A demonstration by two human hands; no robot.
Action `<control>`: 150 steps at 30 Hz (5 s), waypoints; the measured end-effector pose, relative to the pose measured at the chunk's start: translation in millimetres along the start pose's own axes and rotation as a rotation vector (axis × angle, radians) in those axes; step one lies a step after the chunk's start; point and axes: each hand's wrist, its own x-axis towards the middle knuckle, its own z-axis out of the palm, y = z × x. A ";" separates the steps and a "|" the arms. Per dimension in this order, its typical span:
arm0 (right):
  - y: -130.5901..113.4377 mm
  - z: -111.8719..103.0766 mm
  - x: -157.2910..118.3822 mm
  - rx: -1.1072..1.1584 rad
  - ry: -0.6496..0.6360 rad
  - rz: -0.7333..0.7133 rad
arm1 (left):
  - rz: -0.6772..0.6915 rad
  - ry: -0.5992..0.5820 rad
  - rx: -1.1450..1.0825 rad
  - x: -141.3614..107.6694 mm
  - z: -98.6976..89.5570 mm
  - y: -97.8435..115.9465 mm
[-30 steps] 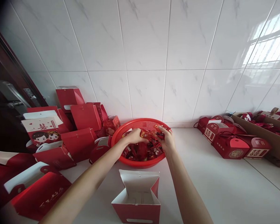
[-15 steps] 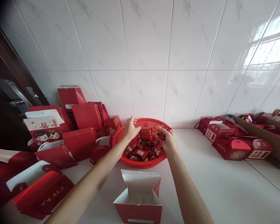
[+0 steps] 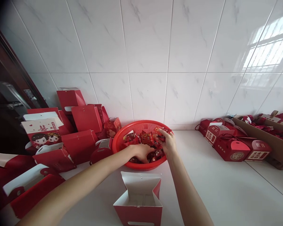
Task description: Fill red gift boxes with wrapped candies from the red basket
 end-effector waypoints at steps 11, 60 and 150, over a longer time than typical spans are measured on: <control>2.5 -1.7 0.6 -0.005 -0.022 -0.032 | 0.032 -0.005 -0.115 -1.8 -4.5 3.3; 4.3 -3.3 4.1 -0.051 -0.149 -0.045 | -0.111 0.829 -1.091 -6.2 -20.2 -40.1; 3.1 -3.8 0.9 -0.184 -0.191 -0.053 | -0.117 0.746 -0.752 3.5 -16.4 -38.0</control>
